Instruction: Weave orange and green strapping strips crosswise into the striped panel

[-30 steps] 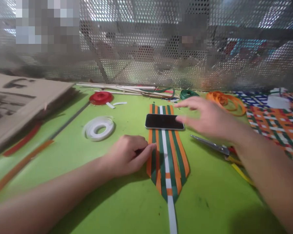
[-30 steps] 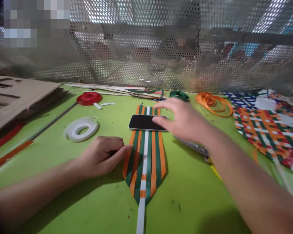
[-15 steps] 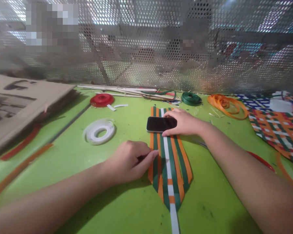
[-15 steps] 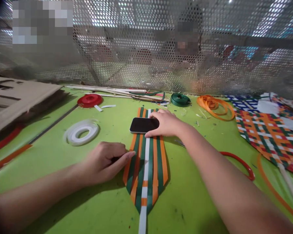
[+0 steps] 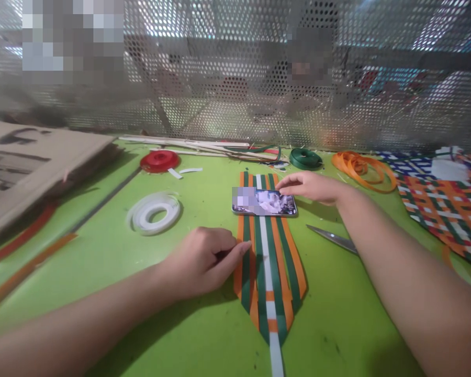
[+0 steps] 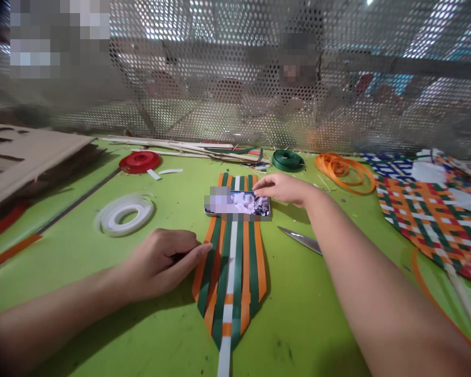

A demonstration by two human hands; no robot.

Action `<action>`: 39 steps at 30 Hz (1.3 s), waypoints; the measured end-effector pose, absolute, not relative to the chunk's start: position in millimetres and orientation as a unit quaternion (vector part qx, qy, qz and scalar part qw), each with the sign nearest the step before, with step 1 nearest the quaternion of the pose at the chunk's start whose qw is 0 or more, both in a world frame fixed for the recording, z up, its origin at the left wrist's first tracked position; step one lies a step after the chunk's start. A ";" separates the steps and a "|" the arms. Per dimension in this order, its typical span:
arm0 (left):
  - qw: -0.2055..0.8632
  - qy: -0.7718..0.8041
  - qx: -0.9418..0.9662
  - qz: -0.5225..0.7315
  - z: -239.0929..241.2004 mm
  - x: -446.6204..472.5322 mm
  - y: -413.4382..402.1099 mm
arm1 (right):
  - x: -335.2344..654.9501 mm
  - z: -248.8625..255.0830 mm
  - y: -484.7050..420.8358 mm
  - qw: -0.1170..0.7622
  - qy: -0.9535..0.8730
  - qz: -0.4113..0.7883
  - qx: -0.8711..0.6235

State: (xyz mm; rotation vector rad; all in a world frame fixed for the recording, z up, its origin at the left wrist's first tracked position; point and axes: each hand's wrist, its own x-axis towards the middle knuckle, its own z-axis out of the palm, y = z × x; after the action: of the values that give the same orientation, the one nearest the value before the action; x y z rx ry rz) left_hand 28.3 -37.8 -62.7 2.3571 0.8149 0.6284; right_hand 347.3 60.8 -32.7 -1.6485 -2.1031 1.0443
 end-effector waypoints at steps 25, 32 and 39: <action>0.290 0.307 0.879 0.220 -62.5 31.5 -37.8 | 345.3 -29.4 57.0 0.148 -0.705 0.313 -0.619; 0.293 0.298 0.883 0.213 -64.1 31.8 -36.7 | 396.7 6.4 56.1 0.117 -0.697 0.132 -0.696; 0.284 0.308 0.883 0.211 -66.1 30.3 -37.5 | 491.0 -13.3 51.0 -0.023 -0.604 0.063 -0.794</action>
State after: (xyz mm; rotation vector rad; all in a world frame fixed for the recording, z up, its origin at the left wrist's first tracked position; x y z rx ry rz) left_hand 30.3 -37.5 -66.1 2.3623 0.8242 0.5643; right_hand 491.0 51.0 -13.3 -2.5316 -1.9278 0.2013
